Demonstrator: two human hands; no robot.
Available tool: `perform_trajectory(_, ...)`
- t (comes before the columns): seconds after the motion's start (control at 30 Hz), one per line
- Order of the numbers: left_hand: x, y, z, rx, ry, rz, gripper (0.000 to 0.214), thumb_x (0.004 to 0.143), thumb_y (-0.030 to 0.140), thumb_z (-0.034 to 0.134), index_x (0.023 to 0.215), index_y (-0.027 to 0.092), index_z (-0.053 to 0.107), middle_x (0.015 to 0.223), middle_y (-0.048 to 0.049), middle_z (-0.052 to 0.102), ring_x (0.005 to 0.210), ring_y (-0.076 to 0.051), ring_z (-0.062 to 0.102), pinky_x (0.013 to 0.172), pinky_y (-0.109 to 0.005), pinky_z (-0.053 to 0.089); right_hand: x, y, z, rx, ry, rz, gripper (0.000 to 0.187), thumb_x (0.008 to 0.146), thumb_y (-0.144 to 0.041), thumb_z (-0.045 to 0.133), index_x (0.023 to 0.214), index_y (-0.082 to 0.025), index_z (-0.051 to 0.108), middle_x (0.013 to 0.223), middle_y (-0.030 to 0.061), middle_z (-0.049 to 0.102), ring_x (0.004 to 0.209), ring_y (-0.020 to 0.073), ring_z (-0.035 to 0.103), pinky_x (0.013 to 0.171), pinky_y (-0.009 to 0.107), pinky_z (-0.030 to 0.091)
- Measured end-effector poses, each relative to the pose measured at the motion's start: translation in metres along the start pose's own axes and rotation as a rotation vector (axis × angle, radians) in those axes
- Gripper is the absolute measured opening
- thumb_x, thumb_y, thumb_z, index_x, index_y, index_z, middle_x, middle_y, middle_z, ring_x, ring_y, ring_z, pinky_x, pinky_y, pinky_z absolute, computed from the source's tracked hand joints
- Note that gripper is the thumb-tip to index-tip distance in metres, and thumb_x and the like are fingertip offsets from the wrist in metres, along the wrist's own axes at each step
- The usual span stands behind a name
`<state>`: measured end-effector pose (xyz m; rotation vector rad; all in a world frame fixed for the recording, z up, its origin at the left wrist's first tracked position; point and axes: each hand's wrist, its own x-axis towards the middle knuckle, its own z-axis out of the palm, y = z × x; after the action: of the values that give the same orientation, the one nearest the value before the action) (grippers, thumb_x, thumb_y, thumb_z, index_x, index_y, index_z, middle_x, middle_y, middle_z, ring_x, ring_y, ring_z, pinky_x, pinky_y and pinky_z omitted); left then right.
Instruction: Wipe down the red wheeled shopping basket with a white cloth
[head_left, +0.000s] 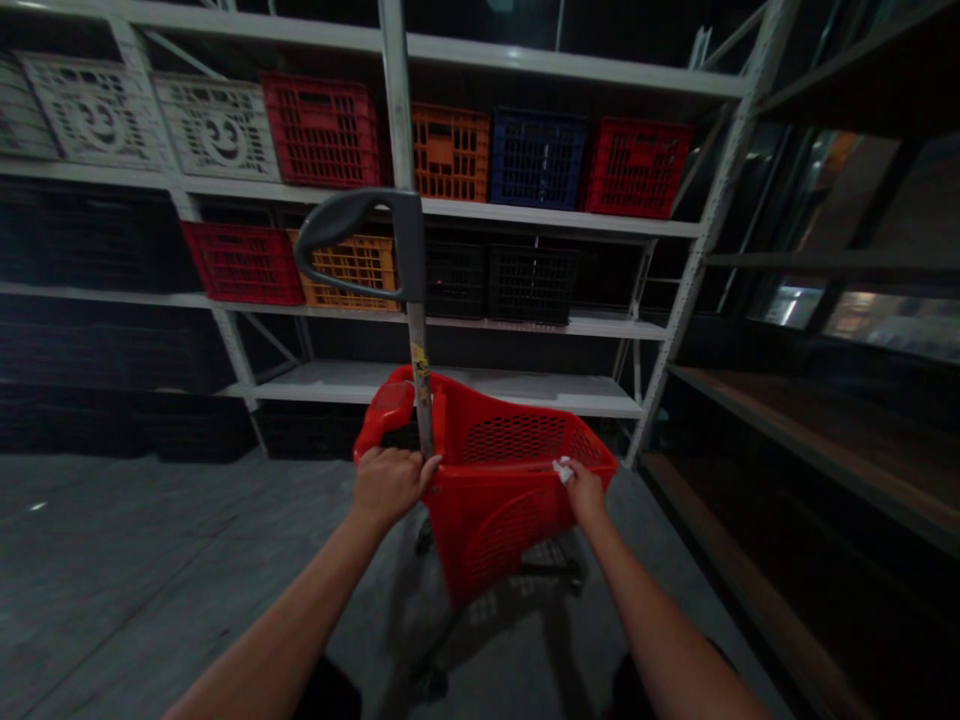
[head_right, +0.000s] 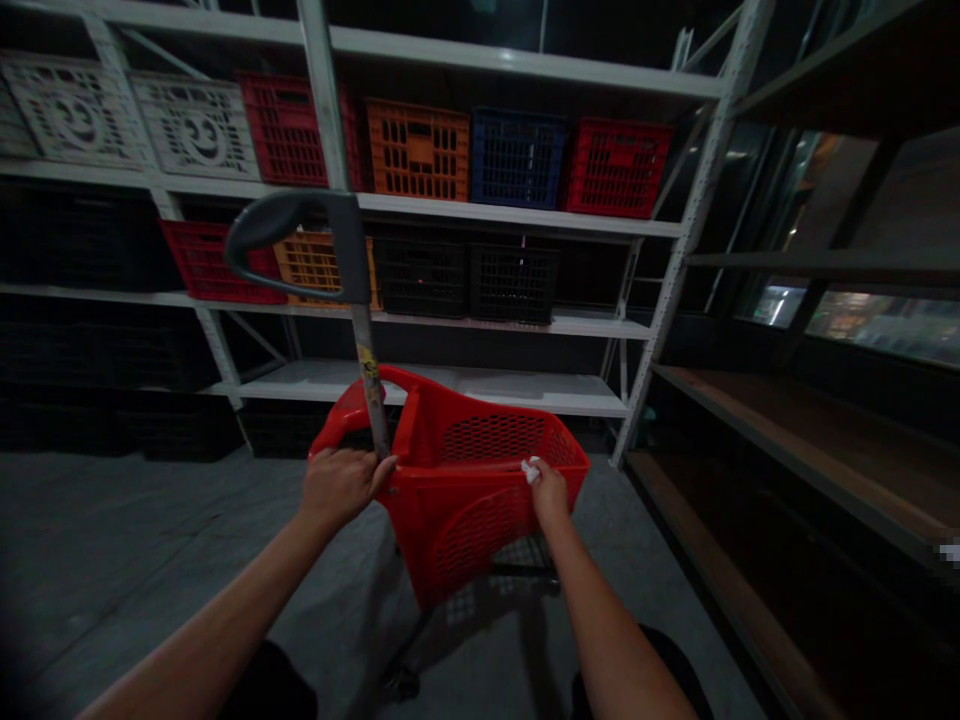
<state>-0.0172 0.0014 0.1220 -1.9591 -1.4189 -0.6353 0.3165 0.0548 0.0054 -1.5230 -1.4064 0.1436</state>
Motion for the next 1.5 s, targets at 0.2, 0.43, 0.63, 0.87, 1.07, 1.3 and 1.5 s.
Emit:
perform_trajectory(0.2, -0.003, -0.006, 0.002, 0.034, -0.001, -0.001, 0.050, 0.083, 0.048, 0.030, 0.057, 0.017, 0.059, 0.060, -0.0084, 0.063, 0.062, -0.020, 0.057, 0.063, -0.034, 0.030, 0.001, 0.020, -0.017, -0.149, 0.128, 0.105, 0.031, 0.070, -0.013, 0.041, 0.087, -0.015, 0.067, 0.077, 0.0081, 0.065, 0.070, 0.0182, 0.057, 0.069, 0.028, 0.042)
perform_trajectory(0.43, -0.001, -0.008, 0.000, 0.057, 0.004, -0.001, 0.050, 0.082, 0.048, 0.030, 0.054, 0.018, 0.058, 0.058, -0.0071, 0.063, 0.061, -0.019, 0.056, 0.062, -0.033, 0.031, -0.050, -0.097, 0.048, 0.103, -0.047, -0.162, 0.022, 0.074, -0.020, 0.046, 0.085, -0.019, 0.066, 0.080, 0.0058, 0.064, 0.076, 0.0172, 0.056, 0.072, 0.026, 0.041)
perform_trajectory(0.63, -0.006, -0.016, 0.000, 0.066, 0.023, 0.021, 0.047, 0.082, 0.044, 0.031, 0.054, 0.019, 0.058, 0.056, -0.0057, 0.061, 0.059, -0.018, 0.055, 0.063, -0.033, 0.032, -0.031, -0.163, 0.050, 0.407, -0.179, -0.214, 0.018, 0.072, -0.016, 0.049, 0.076, -0.021, 0.066, 0.072, 0.0007, 0.065, 0.069, 0.0154, 0.057, 0.066, 0.023, 0.042)
perform_trajectory(0.87, -0.019, -0.018, -0.003, 0.065, 0.025, 0.022, 0.040, 0.081, 0.044, 0.035, 0.058, 0.020, 0.058, 0.059, -0.0053, 0.062, 0.062, -0.019, 0.055, 0.065, -0.034, 0.032, 0.002, -0.213, 0.093, 0.504, -0.542, -0.462, 0.018, 0.070, -0.015, 0.054, 0.080, -0.021, 0.068, 0.077, -0.0029, 0.068, 0.069, 0.0133, 0.061, 0.062, 0.020, 0.044)
perform_trajectory(1.07, -0.023, -0.020, -0.009, 0.058, 0.036, 0.039, 0.040, 0.081, 0.042, 0.036, 0.055, 0.020, 0.055, 0.056, -0.0037, 0.060, 0.060, -0.017, 0.054, 0.064, -0.034, 0.032, 0.036, -0.217, 0.145, 0.173, -0.587, -0.475, 0.016, 0.067, -0.009, 0.058, 0.069, -0.018, 0.070, 0.073, 0.0018, 0.070, 0.069, 0.0153, 0.062, 0.063, 0.021, 0.042)
perform_trajectory(1.3, -0.025, -0.027, -0.008, 0.043, 0.106, 0.075, 0.035, 0.079, 0.041, 0.044, 0.053, 0.019, 0.054, 0.052, -0.0015, 0.057, 0.057, -0.016, 0.052, 0.062, -0.033, 0.030, 0.020, -0.208, 0.125, 0.180, -0.846, -0.622, 0.014, 0.070, -0.016, 0.061, 0.078, -0.021, 0.071, 0.078, -0.0018, 0.070, 0.074, 0.0137, 0.063, 0.067, 0.019, 0.042)
perform_trajectory(1.5, -0.029, -0.026, -0.008, 0.019, 0.143, 0.086, 0.033, 0.078, 0.039, 0.046, 0.052, 0.019, 0.052, 0.051, -0.0008, 0.055, 0.055, -0.015, 0.049, 0.062, -0.032, 0.030, 0.041, -0.207, 0.136, 0.050, -0.727, -0.500, 0.015, 0.074, -0.015, 0.059, 0.083, -0.020, 0.069, 0.085, -0.0008, 0.069, 0.084, 0.0135, 0.061, 0.073, 0.018, 0.042)
